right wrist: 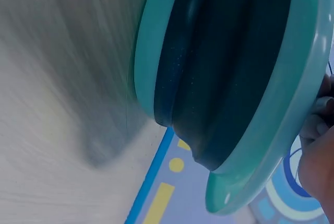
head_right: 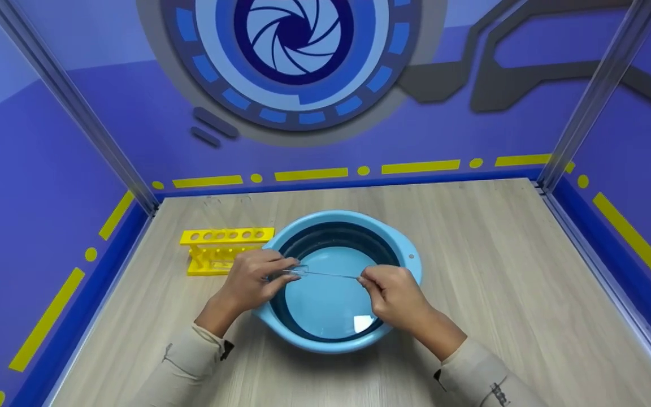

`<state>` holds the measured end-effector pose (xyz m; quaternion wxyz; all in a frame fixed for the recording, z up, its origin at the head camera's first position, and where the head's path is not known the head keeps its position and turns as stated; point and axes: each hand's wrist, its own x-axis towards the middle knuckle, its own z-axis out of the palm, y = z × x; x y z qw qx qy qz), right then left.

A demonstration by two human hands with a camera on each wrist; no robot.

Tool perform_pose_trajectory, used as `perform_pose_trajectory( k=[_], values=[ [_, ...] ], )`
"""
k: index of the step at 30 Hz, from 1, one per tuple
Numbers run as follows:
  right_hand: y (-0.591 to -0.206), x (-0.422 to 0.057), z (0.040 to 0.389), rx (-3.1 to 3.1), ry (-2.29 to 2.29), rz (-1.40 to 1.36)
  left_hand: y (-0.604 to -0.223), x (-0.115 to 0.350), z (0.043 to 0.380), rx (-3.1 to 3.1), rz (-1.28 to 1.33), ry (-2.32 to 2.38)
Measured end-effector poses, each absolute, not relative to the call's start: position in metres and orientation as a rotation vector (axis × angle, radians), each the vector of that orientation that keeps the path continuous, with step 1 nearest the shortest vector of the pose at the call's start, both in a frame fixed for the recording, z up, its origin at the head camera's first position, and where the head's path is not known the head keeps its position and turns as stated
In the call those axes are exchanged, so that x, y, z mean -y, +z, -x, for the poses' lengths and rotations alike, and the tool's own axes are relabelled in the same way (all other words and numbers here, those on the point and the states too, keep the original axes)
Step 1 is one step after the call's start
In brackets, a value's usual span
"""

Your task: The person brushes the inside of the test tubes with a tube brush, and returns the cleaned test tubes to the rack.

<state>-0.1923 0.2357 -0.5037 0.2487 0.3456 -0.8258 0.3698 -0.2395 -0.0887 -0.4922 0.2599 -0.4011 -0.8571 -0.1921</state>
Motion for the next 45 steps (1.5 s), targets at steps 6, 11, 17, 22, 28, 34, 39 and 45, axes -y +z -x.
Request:
perform_pose_trajectory(
  k=[6, 11, 17, 22, 28, 34, 39, 45],
  values=[
    [-0.506, -0.233, 0.198, 2.138, 0.691, -1.021, -0.489, 0.081, 0.239, 2.385, 1.1, -0.512],
    [-0.507, -0.226, 0.2, 2.105, 0.541, -1.077, -0.488, 0.075, 0.24, 2.461, 1.133, -0.543],
    [-0.506, -0.215, 0.202, 2.041, 0.327, -1.105, -0.489, 0.069, 0.238, 2.488, 1.135, -0.552],
    [-0.506, -0.209, 0.203, 2.02, 0.383, -1.112, -0.492, 0.067, 0.238, 2.495, 1.111, -0.553],
    [-0.503, -0.211, 0.196, 2.308, 0.994, -0.953, -0.492, 0.065, 0.236, 2.436, 1.101, -0.52],
    [-0.482, -0.214, 0.194, 2.728, 1.9, -0.558, -0.496, 0.062, 0.236, 2.337, 1.051, -0.399],
    [-0.474, -0.217, 0.197, 2.687, 2.508, -0.305, -0.495, 0.06, 0.236, 2.329, 1.05, -0.361],
    [-0.483, -0.209, 0.192, 2.797, 1.689, -0.539, -0.493, 0.064, 0.236, 2.45, 1.102, -0.346]
  ],
)
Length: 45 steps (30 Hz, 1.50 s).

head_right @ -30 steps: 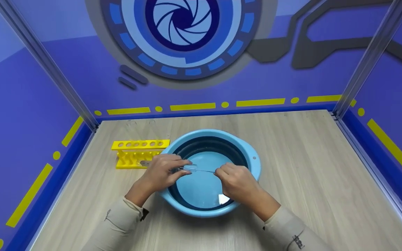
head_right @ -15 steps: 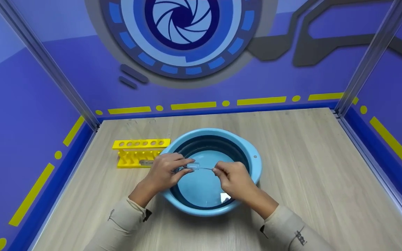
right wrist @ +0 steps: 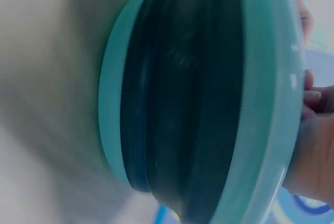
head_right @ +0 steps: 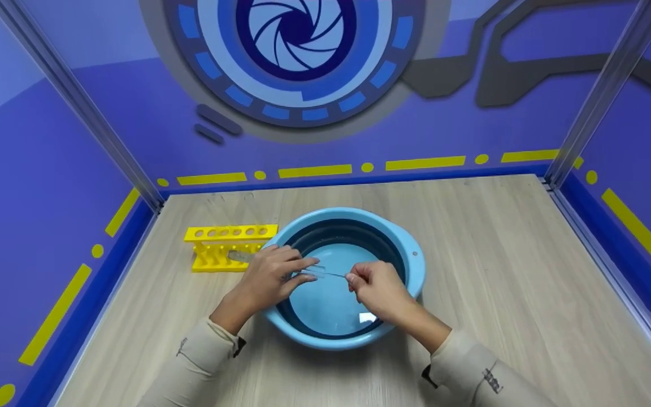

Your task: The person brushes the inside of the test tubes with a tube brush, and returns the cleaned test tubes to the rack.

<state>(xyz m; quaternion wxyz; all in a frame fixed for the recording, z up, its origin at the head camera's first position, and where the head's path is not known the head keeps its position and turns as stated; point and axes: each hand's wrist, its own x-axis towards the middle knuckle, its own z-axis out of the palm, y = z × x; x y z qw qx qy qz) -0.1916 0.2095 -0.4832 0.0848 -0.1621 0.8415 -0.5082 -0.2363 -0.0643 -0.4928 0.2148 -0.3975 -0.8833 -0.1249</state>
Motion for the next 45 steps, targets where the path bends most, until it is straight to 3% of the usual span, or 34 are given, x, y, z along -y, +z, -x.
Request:
perform_pose_trajectory(
  k=[5, 10, 15, 20, 29, 34, 37, 40, 45],
  values=[
    [-0.497, -0.205, 0.189, -3.136, -1.082, 1.164, -0.491, 0.072, 0.236, 2.517, 1.18, -0.394],
    [-0.504, -0.207, 0.194, -3.378, -0.545, 1.914, -0.488, 0.075, 0.235, 2.597, 1.252, -0.483],
    [-0.502, -0.211, 0.202, -3.344, -0.343, 2.297, -0.488, 0.076, 0.235, 2.68, 1.28, -0.65],
    [-0.498, -0.208, 0.199, -3.252, -0.799, 2.09, -0.493, 0.076, 0.235, 2.58, 1.271, -0.656],
    [-0.484, -0.205, 0.181, -2.478, -1.717, 0.583, -0.508, 0.066, 0.236, 2.137, 1.063, -0.467],
    [-0.476, -0.208, 0.184, -1.98, -1.845, 0.191, -0.508, 0.062, 0.235, 2.108, 1.001, -0.384],
    [-0.477, -0.207, 0.183, -2.154, -1.791, 0.243, -0.506, 0.061, 0.235, 2.157, 1.025, -0.386],
    [-0.482, -0.205, 0.182, -2.556, -1.643, 0.468, -0.504, 0.063, 0.235, 2.229, 1.071, -0.393],
    [-0.492, -0.204, 0.189, -3.21, -1.107, 1.394, -0.501, 0.067, 0.235, 2.325, 1.115, -0.416]
  ],
)
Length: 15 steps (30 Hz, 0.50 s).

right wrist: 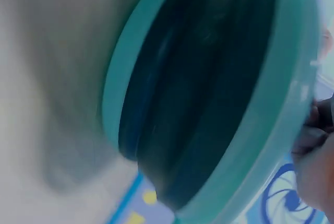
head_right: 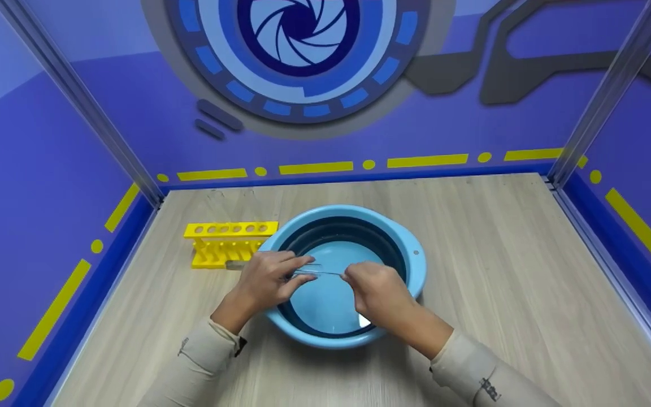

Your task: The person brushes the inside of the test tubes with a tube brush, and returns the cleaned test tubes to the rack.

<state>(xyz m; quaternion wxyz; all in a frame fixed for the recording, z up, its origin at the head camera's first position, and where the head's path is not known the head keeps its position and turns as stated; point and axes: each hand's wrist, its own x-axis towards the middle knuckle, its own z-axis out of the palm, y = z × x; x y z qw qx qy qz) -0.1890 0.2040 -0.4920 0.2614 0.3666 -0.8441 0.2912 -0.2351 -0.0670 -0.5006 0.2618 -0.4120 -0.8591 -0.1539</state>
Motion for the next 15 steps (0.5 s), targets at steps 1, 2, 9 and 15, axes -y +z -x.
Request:
perform_pose_trajectory(
  k=[1, 2, 9, 15],
  values=[
    [-0.493, -0.204, 0.192, 2.167, 0.632, -1.056, -0.499, 0.068, 0.235, 2.339, 1.119, -0.43],
    [-0.493, -0.205, 0.196, 2.054, 0.502, -1.108, -0.498, 0.068, 0.236, 2.354, 1.122, -0.45],
    [-0.49, -0.215, 0.213, 1.724, 0.172, -1.298, -0.487, 0.07, 0.235, 2.494, 1.144, -0.545],
    [-0.497, -0.209, 0.203, 2.093, 0.807, -1.154, -0.49, 0.067, 0.234, 2.378, 1.093, -0.381]
  ],
)
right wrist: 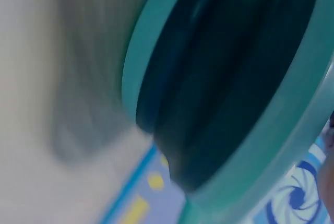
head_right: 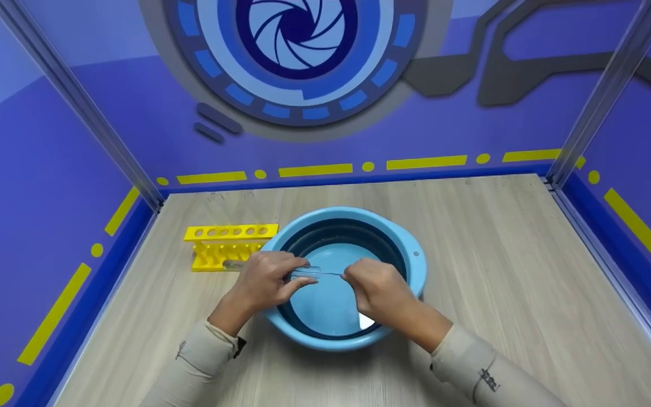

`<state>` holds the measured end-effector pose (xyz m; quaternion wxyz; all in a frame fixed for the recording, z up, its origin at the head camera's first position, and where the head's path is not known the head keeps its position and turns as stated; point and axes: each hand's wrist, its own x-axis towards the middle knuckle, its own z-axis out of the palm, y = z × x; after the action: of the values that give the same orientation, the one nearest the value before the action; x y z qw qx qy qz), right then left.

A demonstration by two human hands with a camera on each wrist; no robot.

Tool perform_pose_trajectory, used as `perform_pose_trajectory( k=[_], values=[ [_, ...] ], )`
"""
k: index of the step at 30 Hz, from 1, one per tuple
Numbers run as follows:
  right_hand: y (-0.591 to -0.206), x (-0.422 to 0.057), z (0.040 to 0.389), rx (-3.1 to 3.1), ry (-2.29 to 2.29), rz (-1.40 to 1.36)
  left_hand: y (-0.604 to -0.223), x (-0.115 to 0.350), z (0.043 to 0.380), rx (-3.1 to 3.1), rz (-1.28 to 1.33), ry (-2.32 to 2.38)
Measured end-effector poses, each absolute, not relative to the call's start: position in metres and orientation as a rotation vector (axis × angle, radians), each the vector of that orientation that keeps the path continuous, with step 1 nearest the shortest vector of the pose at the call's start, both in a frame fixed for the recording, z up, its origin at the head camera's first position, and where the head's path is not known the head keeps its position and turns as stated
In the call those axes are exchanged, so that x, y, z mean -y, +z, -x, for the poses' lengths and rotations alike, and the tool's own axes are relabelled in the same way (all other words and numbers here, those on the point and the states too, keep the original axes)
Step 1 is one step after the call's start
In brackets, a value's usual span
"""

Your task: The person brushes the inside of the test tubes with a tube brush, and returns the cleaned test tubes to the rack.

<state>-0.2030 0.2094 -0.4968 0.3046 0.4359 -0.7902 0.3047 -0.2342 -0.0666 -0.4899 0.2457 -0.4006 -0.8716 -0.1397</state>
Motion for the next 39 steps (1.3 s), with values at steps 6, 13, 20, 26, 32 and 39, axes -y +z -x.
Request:
perform_pose_trajectory(
  k=[6, 13, 20, 26, 32, 39],
  values=[
    [-0.486, -0.206, 0.19, 2.53, 2.011, -0.602, -0.494, 0.064, 0.235, 2.273, 1.012, -0.245],
    [-0.483, -0.202, 0.189, 2.65, 2.15, -0.46, -0.497, 0.065, 0.236, 2.283, 0.99, -0.23],
    [-0.5, -0.205, 0.197, 2.199, 0.434, -1.136, -0.491, 0.069, 0.233, 2.444, 1.069, -0.343],
    [-0.494, -0.211, 0.206, 1.85, 0.048, -1.247, -0.482, 0.075, 0.236, 2.534, 1.14, -0.564],
    [-0.489, -0.21, 0.213, 1.837, 0.074, -1.278, -0.473, 0.081, 0.241, 2.589, 1.138, -0.587],
    [-0.492, -0.217, 0.216, 1.808, 0.141, -1.28, -0.473, 0.087, 0.245, 2.615, 1.139, -0.548]
  ],
)
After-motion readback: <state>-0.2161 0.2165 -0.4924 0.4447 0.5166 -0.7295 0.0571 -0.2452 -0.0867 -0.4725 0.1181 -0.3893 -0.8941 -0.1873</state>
